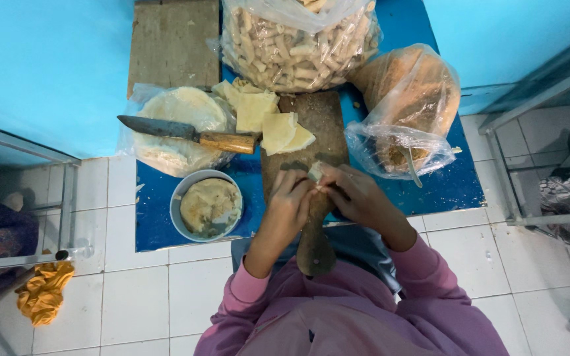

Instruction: The person sits at a small blue table and folds pieces of dough by hand, pressing each folded piece closed and placing it on a wooden board. They work through dough pieces one at a time, occasionally reaching into a plastic bag, and a stack of folded dough pieces accumulates on the board.

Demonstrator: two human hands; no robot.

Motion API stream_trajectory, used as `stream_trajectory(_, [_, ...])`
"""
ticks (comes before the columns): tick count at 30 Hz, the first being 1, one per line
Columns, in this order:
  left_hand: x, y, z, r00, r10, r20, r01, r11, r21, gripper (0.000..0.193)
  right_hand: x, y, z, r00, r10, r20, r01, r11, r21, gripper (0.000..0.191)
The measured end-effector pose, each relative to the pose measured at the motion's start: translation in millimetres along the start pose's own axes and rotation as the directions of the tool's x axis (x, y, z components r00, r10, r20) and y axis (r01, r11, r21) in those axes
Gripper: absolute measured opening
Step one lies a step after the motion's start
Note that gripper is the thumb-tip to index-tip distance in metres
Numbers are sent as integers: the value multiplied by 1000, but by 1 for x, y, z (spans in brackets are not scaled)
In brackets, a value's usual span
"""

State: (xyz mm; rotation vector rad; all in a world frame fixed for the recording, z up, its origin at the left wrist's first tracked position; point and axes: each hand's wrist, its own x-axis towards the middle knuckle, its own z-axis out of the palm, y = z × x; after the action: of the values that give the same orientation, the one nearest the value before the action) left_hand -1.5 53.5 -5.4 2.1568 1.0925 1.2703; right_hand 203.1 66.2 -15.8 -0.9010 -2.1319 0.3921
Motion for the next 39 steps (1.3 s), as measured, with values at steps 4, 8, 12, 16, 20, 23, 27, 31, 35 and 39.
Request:
stream_trajectory(4, [3, -6, 4, 1000, -21, -19, 20, 1000, -21, 10, 3, 8, 4, 994, 108, -27, -105, 991, 78, 59])
stream_trajectory(8, [7, -9, 4, 998, -55, -2, 55, 998, -17, 10, 4, 11, 5, 993, 121, -12, -119, 987, 109, 61])
stream_trajectory(12, [11, -8, 2, 997, -79, 5, 79, 996, -33, 11, 8, 12, 6, 999, -9, -32, 8, 999, -39, 61])
stream_trajectory(16, [12, -3, 7, 996, -70, -55, 73, 996, 58, 10, 9, 8, 7, 992, -105, -73, 83, 963, -256, 54])
stream_trajectory(20, [12, -9, 9, 996, -74, -39, 76, 996, 49, 11, 6, -2, 10, 980, -177, -93, 132, 921, -367, 51])
stream_trajectory(23, [11, -13, 10, 995, -93, -22, 93, 996, 16, 10, 5, -7, 12, 974, -212, -85, 156, 889, -429, 49])
stream_trajectory(27, [9, -15, 8, 995, -100, -13, 99, 995, -3, 13, 8, -5, 15, 989, -129, -71, 85, 895, -437, 57])
stream_trajectory(31, [8, -14, 12, 995, -84, -62, 91, 987, 130, 13, 9, -3, 21, 993, -99, -66, 50, 847, -530, 55])
stream_trajectory(35, [9, -17, 15, 990, -121, -68, 133, 971, 200, 21, 8, -5, 23, 993, -92, -72, 39, 840, -540, 57])
stream_trajectory(39, [9, -14, 15, 981, -87, -174, 111, 984, 137, 28, 22, -2, 20, 999, -25, -29, 4, 817, -577, 60])
